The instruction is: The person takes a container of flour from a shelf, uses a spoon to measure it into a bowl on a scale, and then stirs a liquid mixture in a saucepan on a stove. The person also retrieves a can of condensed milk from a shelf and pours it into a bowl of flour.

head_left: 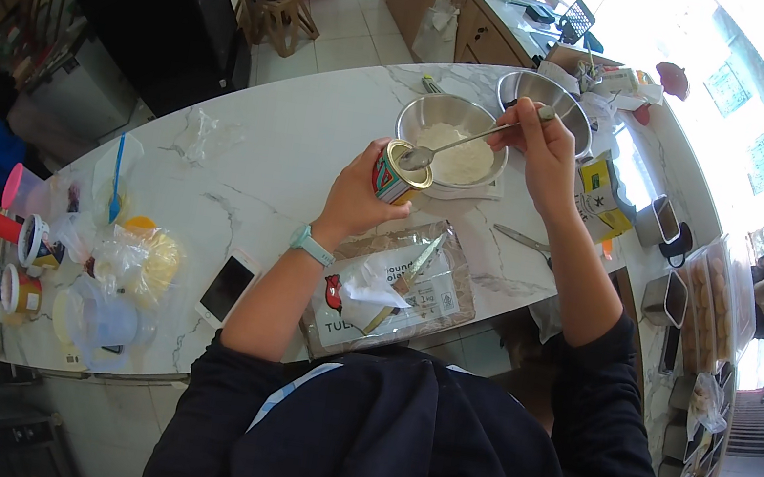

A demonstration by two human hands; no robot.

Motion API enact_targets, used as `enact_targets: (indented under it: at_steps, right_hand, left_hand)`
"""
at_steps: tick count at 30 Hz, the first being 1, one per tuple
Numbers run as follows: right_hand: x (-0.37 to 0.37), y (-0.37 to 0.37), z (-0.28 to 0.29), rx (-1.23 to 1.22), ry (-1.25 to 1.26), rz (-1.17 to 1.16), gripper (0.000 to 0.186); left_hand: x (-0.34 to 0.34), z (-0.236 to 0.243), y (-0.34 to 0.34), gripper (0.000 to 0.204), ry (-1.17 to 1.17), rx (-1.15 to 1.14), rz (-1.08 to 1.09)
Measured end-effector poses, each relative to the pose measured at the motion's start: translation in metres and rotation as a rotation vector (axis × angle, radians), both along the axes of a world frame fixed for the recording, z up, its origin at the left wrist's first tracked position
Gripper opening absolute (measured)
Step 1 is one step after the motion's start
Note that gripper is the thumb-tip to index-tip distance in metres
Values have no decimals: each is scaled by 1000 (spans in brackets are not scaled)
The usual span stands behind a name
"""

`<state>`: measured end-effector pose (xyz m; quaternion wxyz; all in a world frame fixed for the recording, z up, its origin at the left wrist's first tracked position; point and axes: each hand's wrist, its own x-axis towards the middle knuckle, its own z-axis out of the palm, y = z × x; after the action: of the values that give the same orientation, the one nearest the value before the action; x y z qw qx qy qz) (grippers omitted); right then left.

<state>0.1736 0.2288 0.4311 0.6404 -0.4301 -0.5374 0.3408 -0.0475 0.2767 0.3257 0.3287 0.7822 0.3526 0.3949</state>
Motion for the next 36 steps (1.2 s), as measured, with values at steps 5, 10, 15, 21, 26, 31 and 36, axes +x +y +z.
enact_targets:
  at_steps: [5,10,15,21,26,31,36]
  right_hand:
    - [-1,1,5,-17,-35,-17,30]
    - [15,-3,2,121,-14,-302,29]
    - [19,-29,-44,493,-832,-393,21]
    - [-20,-76,-78,46,-94,-91,18]
    - [-62,-85,-146,-591,129,167,24]
    - [-78,-30,-120,-514,-906,-52,46]
    - [-109,22,-172,-221,-1251,122,51]
  left_hand:
    - [0,4,-2,77,-13,0,-8]
    - [-12,6,-10,72,-164,-24,67]
    - [-40,-3,-23,70,-275,-65,235]
    - [-90,-16,-50,70,-400,-24,432]
    - [-111,-25,-62,71,-378,-54,489]
    - [-129,-28,-70,71,-374,-69,473]
    - [-120,-19,-73,71,-371,-77,389]
